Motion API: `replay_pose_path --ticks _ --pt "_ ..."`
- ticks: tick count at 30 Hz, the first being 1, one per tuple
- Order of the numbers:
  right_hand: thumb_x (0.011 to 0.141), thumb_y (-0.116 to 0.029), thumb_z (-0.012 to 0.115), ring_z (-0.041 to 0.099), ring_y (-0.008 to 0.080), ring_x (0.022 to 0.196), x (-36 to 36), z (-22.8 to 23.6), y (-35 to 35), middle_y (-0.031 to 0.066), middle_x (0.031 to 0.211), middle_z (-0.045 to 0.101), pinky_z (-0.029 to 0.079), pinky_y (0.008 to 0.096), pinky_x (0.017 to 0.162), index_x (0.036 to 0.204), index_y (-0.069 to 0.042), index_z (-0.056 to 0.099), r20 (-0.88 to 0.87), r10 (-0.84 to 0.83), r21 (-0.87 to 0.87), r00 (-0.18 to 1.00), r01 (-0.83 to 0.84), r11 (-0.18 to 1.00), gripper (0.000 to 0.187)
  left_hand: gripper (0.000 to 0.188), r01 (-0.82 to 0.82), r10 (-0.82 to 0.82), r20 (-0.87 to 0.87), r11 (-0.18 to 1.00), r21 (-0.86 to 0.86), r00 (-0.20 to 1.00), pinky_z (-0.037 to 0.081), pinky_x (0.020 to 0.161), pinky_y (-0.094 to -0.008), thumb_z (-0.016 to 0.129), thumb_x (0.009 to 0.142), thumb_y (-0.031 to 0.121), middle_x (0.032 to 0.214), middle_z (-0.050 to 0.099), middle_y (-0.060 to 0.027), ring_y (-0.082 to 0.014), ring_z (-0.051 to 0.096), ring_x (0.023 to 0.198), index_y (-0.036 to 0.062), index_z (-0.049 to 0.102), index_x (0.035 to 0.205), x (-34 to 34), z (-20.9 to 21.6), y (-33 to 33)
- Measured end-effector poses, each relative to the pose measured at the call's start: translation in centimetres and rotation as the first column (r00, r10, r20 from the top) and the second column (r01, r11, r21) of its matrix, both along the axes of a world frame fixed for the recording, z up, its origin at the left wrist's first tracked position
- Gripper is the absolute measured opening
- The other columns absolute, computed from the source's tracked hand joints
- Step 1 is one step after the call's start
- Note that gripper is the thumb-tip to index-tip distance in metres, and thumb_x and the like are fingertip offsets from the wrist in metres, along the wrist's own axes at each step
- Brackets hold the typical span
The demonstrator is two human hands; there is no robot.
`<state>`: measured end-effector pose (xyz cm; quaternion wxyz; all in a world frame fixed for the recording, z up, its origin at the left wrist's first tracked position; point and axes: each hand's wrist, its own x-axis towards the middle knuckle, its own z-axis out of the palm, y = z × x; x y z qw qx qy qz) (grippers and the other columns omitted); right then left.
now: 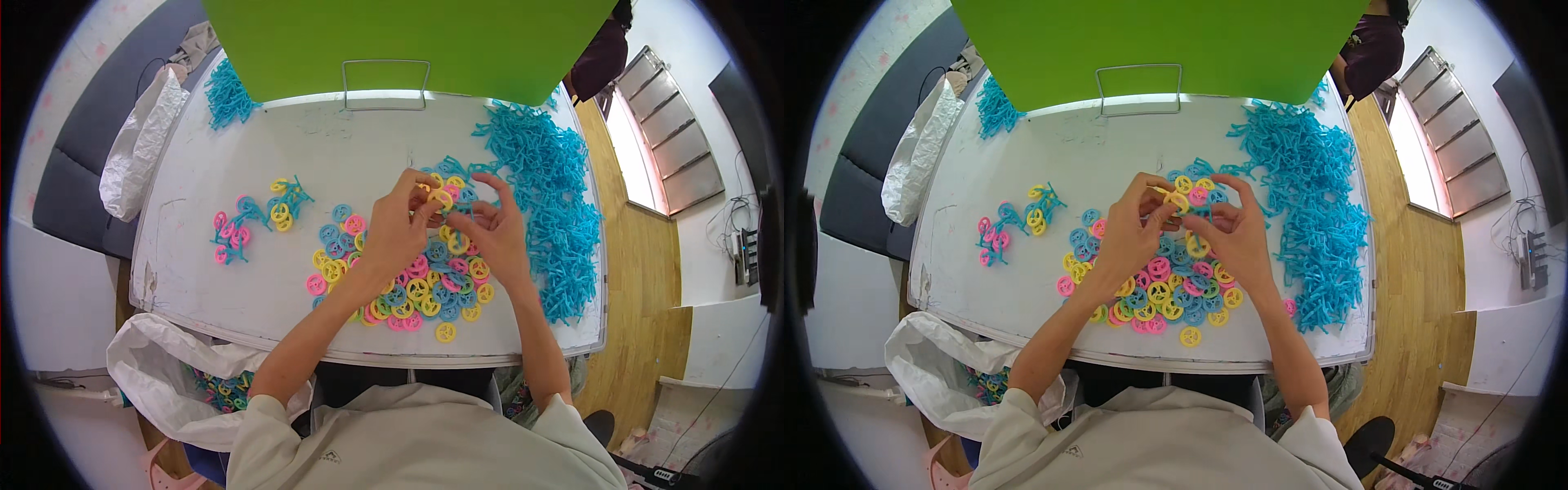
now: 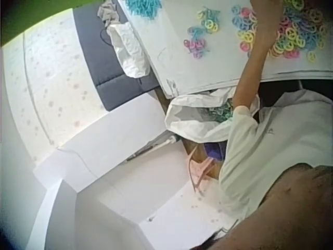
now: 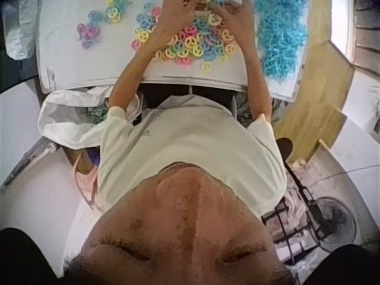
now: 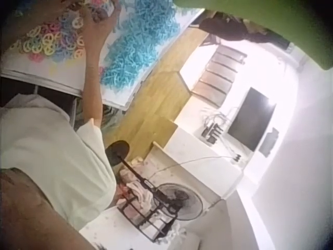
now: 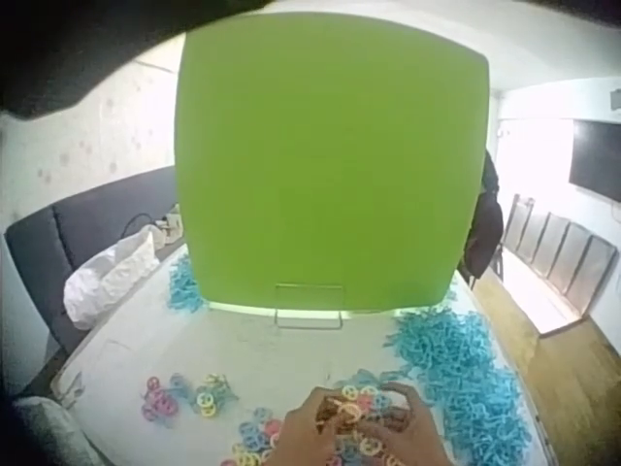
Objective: Assembling small yellow and pink plastic smiley-face components into circular units at a table.
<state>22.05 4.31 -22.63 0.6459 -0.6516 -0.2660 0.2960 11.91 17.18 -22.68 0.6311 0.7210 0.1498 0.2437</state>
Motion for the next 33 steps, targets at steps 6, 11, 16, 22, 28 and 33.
replay_pose_path --ticks 6,11,16,22,28,33 --pt "0.084 -0.001 0.067 0.065 0.0095 0.079 -0.3 0.0 0.0 0.0069 0.085 0.069 0.051 0.0195 0.066 0.104 0.003 0.065 0.279 -0.100 -0.041 0.955 0.116 0.992 0.020 0.013 0.026 -0.029 -0.008 0.971 -0.238 1.000 0.059 0.074 -0.0280 0.052 0.093 0.001 0.098 0.066 -0.0119 -0.0167 0.066 0.089 -0.0037 0.058 0.104 0.1 -0.4 0.8" --pt "0.083 -0.003 0.068 0.065 0.0088 0.075 -0.2 0.1 -0.1 0.0075 0.082 0.070 0.050 0.0189 0.063 0.099 0.004 0.067 0.265 -0.088 -0.029 0.960 0.099 0.995 0.017 0.019 0.053 -0.050 0.017 0.950 -0.308 0.999 0.059 0.076 -0.0275 0.053 0.094 0.003 0.103 0.066 -0.0128 -0.0157 0.065 0.089 -0.0047 0.061 0.109 0.0 0.0 0.4" --pt "0.085 -0.006 0.068 0.062 0.0053 0.068 -0.4 -0.2 0.2 0.0071 0.080 0.070 0.046 0.0167 0.055 0.098 0.004 0.067 0.223 -0.144 -0.085 0.964 0.166 0.982 0.017 0.020 0.006 -0.004 0.007 0.941 -0.337 1.000 0.059 0.077 -0.0276 0.054 0.094 0.005 0.103 0.066 -0.0131 -0.0156 0.066 0.089 -0.0056 0.061 0.109 0.0 0.1 0.0" --pt "0.087 -0.014 0.068 0.053 0.0005 0.056 0.1 -1.3 0.4 0.0036 0.072 0.069 0.038 0.0151 0.044 0.097 0.004 0.069 0.126 -0.123 -0.044 0.984 0.129 0.991 0.021 0.021 -0.005 0.004 -0.003 0.938 -0.347 1.000 0.058 0.074 -0.0260 0.055 0.093 0.005 0.101 0.067 -0.0130 -0.0152 0.067 0.086 -0.0060 0.061 0.110 0.0 -0.2 -0.1" --pt "0.089 -0.011 0.065 0.058 0.0032 0.064 -0.4 -1.2 0.4 0.0045 0.078 0.068 0.046 0.0160 0.053 0.095 0.002 0.069 0.018 -0.159 -0.064 0.987 0.160 0.985 0.015 0.020 -0.099 0.099 -0.010 0.965 -0.241 0.995 0.058 0.072 -0.0252 0.055 0.093 0.004 0.099 0.068 -0.0125 -0.0140 0.067 0.084 -0.0053 0.062 0.108 -0.2 0.2 -1.6" --pt "0.087 -0.011 0.068 0.058 0.0033 0.064 -1.1 -0.6 0.6 0.0039 0.077 0.068 0.044 0.0152 0.052 0.095 0.002 0.069 0.084 -0.201 -0.101 0.976 0.209 0.973 0.016 0.019 -0.138 0.143 0.021 0.978 -0.159 0.990 0.058 0.072 -0.0256 0.055 0.093 0.004 0.098 0.068 -0.0120 -0.0142 0.067 0.085 -0.0056 0.062 0.108 -0.3 0.0 -1.9"
